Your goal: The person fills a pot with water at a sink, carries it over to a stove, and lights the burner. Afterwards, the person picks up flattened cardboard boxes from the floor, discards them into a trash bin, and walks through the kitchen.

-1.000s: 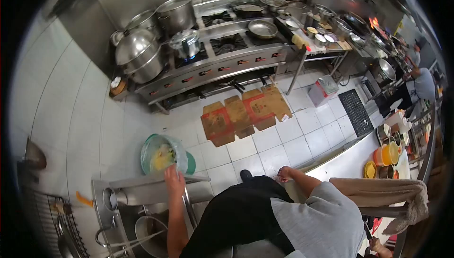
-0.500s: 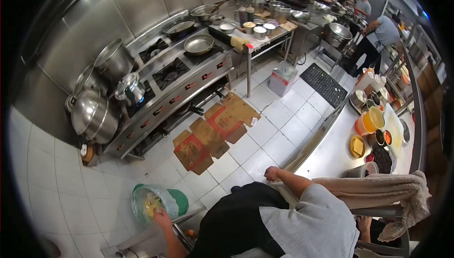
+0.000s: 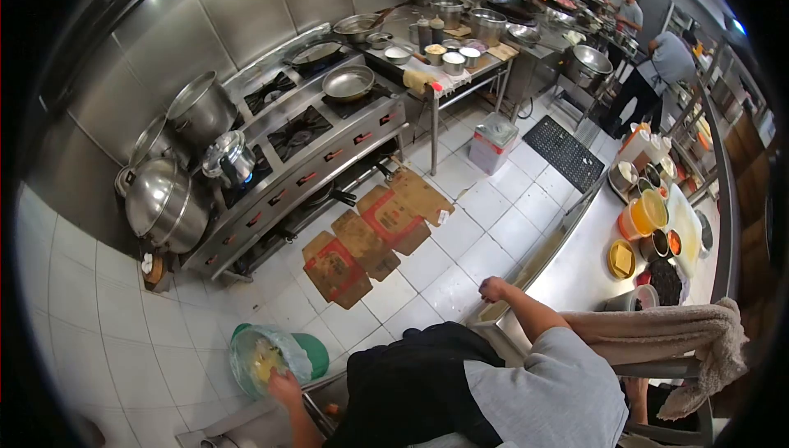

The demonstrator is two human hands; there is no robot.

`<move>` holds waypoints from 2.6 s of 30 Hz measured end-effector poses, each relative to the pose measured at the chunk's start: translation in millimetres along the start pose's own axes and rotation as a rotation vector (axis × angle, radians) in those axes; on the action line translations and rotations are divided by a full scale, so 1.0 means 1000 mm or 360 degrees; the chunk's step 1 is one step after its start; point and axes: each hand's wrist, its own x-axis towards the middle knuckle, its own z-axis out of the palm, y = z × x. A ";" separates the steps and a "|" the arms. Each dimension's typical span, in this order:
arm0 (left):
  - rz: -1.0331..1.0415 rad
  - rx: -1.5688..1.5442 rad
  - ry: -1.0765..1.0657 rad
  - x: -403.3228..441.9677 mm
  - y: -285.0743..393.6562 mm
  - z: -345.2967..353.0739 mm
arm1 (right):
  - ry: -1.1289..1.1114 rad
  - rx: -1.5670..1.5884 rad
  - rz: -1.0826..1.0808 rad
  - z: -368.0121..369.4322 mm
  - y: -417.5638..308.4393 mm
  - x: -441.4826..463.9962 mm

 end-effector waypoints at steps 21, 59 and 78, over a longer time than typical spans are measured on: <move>-0.0105 -0.0113 -0.0148 0.006 0.011 -0.012 | -0.0010 -0.0005 -0.0268 0.014 -0.003 -0.009; -0.0323 0.0155 -0.0155 0.006 0.020 -0.022 | -0.0244 0.0552 0.0161 0.009 -0.017 -0.027; -0.0322 0.0172 -0.0167 0.007 0.010 -0.009 | -0.0246 0.0429 0.0119 0.010 -0.013 -0.019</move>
